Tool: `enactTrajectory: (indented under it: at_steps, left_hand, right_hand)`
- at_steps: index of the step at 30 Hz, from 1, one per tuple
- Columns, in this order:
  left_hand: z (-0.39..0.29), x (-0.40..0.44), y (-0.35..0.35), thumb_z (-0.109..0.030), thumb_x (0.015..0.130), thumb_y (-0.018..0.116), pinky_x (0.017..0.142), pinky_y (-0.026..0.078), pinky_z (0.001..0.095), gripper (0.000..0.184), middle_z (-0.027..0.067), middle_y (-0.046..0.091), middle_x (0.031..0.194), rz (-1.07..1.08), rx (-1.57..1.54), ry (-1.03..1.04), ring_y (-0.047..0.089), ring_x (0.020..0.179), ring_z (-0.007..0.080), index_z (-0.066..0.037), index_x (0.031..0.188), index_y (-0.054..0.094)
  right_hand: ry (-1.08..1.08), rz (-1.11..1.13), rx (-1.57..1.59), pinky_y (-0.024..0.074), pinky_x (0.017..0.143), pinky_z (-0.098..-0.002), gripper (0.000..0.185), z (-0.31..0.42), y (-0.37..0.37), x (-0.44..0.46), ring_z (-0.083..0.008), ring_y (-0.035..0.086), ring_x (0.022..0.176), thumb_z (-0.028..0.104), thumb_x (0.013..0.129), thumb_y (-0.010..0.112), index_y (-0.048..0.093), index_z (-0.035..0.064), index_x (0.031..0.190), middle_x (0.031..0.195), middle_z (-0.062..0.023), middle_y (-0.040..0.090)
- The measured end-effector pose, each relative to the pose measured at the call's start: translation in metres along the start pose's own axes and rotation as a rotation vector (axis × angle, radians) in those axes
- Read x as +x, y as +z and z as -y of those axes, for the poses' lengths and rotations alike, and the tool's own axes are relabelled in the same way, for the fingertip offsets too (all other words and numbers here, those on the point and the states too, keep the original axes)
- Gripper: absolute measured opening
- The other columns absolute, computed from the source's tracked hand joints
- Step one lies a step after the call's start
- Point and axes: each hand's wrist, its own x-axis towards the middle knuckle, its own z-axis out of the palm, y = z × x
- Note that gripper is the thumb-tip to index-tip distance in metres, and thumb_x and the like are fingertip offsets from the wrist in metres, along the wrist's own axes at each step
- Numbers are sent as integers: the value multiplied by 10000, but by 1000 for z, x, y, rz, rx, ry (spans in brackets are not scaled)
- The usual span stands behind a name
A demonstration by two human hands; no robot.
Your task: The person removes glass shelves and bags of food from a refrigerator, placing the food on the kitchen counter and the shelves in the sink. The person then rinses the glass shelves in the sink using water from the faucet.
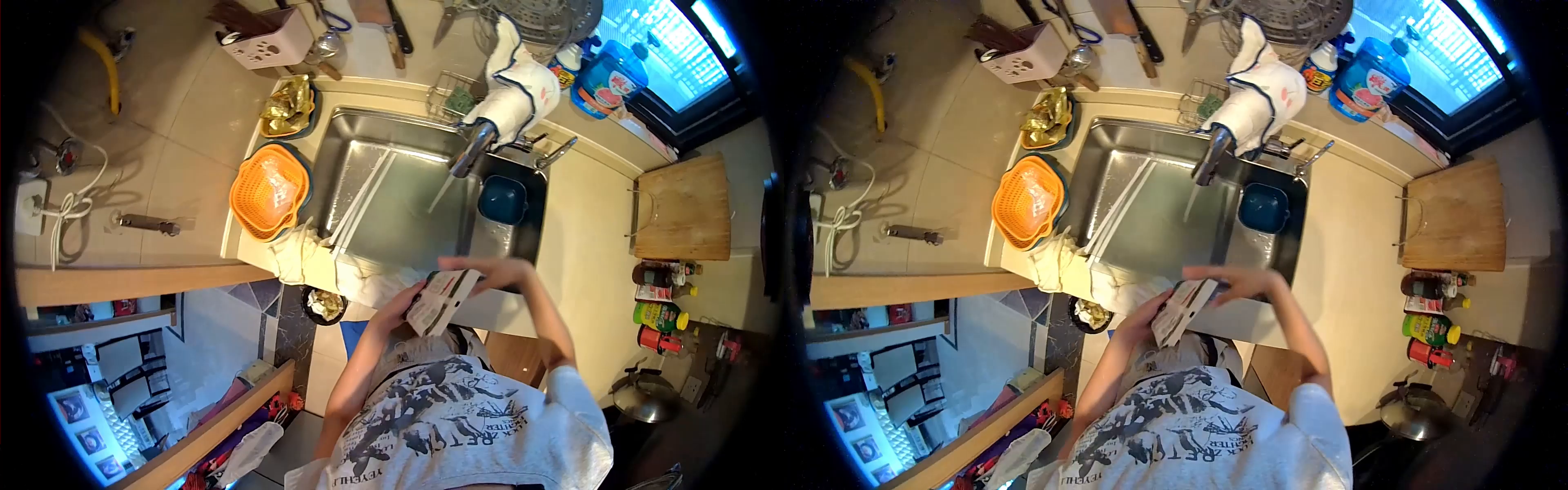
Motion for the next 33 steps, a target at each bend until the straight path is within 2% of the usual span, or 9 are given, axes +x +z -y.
enactTrajectory:
  at_steps: [5,7,9,11,15,18,21,26,33]
  left_hand:
    - [-5,51,26,-385,853,407,718,467,278,432,73,529,1043,64,273,-95,538,887,147,-64,1141,438]
    - [-21,59,34,-377,846,432,792,417,295,439,85,493,1088,3,625,197,485,975,173,-59,1149,426]
    - [-49,73,44,-324,802,537,839,377,316,453,87,435,1134,-234,720,582,406,1058,208,-32,1130,424]
    - [-85,65,66,-280,788,563,860,348,316,457,129,366,1187,-408,843,1015,358,1091,228,-29,1136,406]
    - [-149,57,125,-226,776,580,778,371,296,423,168,446,1041,-598,1378,1584,444,925,216,-2,1089,404]
    - [-171,70,147,-191,789,565,655,394,287,322,132,525,839,-320,1163,1114,488,730,186,8,990,411]
    - [-167,71,151,-157,803,544,553,386,281,233,95,522,672,-378,1210,1172,469,580,162,2,883,393]
    - [-155,70,128,-136,818,515,537,375,288,189,87,468,656,-361,1224,1100,428,564,158,-4,866,388]
    - [-121,59,-39,-155,823,505,635,382,286,240,114,463,787,-437,1427,923,445,690,182,6,945,375]
  right_hand:
    - [-114,-400,308,319,927,-331,245,-17,32,-55,-209,408,1109,15,756,523,544,22,1000,1112,-111,512]
    - [318,-1008,433,419,777,-265,124,4,31,-84,-152,526,900,28,765,495,576,-4,853,949,-86,591]
    - [209,-1273,396,440,677,-220,142,-31,22,-124,-94,520,812,136,789,524,563,33,879,964,-53,574]
    - [522,-1377,219,447,669,-238,179,-103,6,-190,-92,518,802,189,825,503,550,40,911,916,-29,568]
    - [305,-1880,221,450,670,-254,248,-118,-25,-225,-90,511,762,237,825,519,530,38,972,894,-35,554]
    - [207,-2038,159,442,671,-244,287,-157,-41,-241,-94,509,770,229,824,521,515,17,1018,914,-46,552]
    - [297,-2064,189,414,727,-248,337,-182,-48,-248,-135,505,837,185,827,518,484,-65,1051,981,-91,543]
    - [287,-2043,163,406,736,-248,354,-211,-49,-257,-147,507,850,248,829,514,512,-46,1028,982,-76,551]
    - [185,-2029,111,386,752,-242,420,-194,-41,-251,-143,493,868,305,821,522,483,-44,1051,986,-82,547]
